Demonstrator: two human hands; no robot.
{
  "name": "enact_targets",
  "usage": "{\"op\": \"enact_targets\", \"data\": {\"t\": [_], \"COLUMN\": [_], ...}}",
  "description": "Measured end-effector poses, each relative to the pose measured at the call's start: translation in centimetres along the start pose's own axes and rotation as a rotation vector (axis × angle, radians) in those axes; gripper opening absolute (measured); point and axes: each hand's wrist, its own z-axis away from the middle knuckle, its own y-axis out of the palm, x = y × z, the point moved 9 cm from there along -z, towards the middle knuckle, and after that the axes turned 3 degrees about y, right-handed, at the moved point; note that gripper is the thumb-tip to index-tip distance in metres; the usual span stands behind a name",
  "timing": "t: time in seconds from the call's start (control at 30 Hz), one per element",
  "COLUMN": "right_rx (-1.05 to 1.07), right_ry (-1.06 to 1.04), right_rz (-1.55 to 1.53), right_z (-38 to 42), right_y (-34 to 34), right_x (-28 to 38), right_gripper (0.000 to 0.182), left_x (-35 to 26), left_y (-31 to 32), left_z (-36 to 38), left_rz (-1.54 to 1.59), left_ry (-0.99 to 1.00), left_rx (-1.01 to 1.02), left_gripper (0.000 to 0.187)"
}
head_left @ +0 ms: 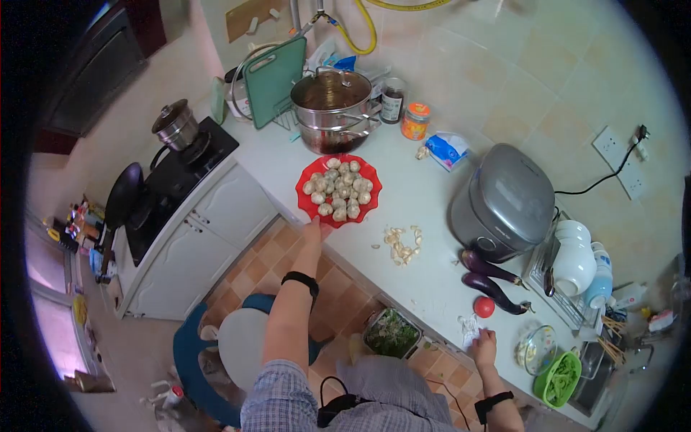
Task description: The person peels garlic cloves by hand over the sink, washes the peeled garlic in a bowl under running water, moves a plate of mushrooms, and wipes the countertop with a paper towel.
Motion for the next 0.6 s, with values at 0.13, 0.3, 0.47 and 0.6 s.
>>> {"op": "enact_targets", "data": {"t": [0.13, 0.3, 0.47, 0.6], "right_rx": [0.089, 0.052, 0.059, 0.051], "right_ry": [-0.004, 0.131, 0.171, 0.088], "right_rz": [0.146, 0.121, 0.129, 0.186], "right_z": [-0.9, -0.6, -0.4, 0.0], "right_y": [1.8, 0.2, 0.7, 0.3], "right_x": [-1.6, 0.6, 0.0, 0.6], "right_gripper": [0.036, 0.034, 0.035, 0.034], "left_x": [0.9, 0.2, 0.2, -0.9], "left_y": [-0.1, 0.5, 2.5, 2.8], "left_z": [-1.3, -1.3, 0.5, 5.4], "left_rz": [0.023, -0.009, 0.026, 0.097], "left_ry": [-0.090, -0.112, -0.153, -0.089], "left_rx": [0.018, 0.115, 0.138, 0.143], "left_gripper": [0.034, 0.021, 0.018, 0.019]}}
